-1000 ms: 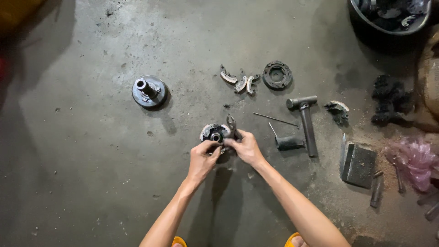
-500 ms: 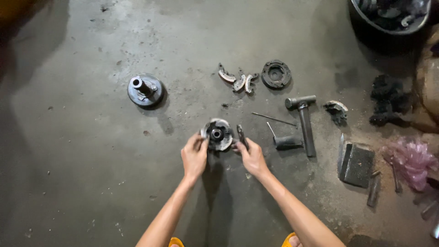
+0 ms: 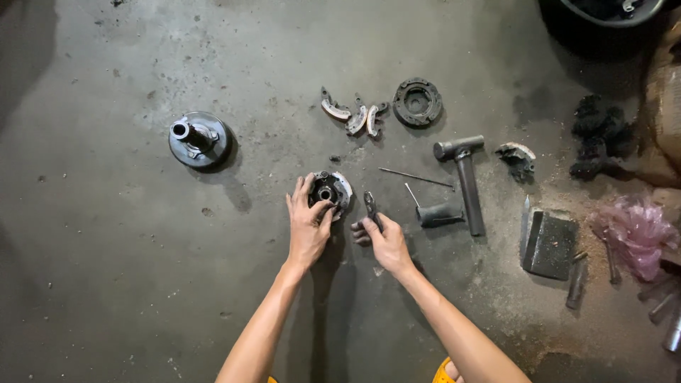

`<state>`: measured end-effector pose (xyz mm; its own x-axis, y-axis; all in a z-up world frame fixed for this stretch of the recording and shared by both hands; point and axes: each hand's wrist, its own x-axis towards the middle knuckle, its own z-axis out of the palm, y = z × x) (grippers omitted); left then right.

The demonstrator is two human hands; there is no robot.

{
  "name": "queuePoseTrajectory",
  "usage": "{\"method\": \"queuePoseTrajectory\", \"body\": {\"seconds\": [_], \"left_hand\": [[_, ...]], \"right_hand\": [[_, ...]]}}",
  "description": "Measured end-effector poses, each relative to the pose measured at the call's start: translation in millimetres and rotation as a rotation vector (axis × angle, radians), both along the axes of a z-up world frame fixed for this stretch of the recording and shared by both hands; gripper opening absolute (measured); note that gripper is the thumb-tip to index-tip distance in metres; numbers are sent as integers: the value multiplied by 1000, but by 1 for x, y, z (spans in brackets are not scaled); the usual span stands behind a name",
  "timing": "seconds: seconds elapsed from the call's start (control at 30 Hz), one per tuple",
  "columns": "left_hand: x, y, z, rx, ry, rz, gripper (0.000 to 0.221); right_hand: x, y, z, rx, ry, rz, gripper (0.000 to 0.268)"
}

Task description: Repairing a motorcycle clutch assembly by manipulating springs and plates with tools on the floor.

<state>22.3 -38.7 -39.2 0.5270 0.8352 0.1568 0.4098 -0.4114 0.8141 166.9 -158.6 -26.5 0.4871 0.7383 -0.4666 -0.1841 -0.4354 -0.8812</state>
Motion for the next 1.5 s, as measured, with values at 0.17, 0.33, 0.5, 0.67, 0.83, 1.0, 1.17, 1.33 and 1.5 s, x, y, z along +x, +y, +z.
{"method": "queuePoseTrajectory", "body": {"seconds": [0.17,0.33,0.5,0.67,0.83,1.0,1.17,1.33,1.5], "left_hand": [[-1,2,7,94,126,-41,6],[-1,3,8,209,242,-94,7],[-2,3,0,210,246,-92,8],[-7,3,-3,238,236,-94,10],[-4,4,-3,247,204,-102,16],[0,-2,-11,281,215,-66,12],[-1,9,8,304,154,-65,13],[33,62,2,419,86,-3,32],[77,100,-53,373,569,-233,30]], "right_hand": [[-5,11,23,-15,-63,52,25],[-12,28,56,-17,-249,137,29],[-19,31,56,-108,-578,326,29],[11,36,67,-150,-531,314,35],[0,38,74,6,-597,101,36],[-2,35,23,-431,-515,530,40],[14,38,85,-27,-476,116,26],[28,29,87,161,-346,-157,14],[22,20,64,31,-173,-36,21]]}}
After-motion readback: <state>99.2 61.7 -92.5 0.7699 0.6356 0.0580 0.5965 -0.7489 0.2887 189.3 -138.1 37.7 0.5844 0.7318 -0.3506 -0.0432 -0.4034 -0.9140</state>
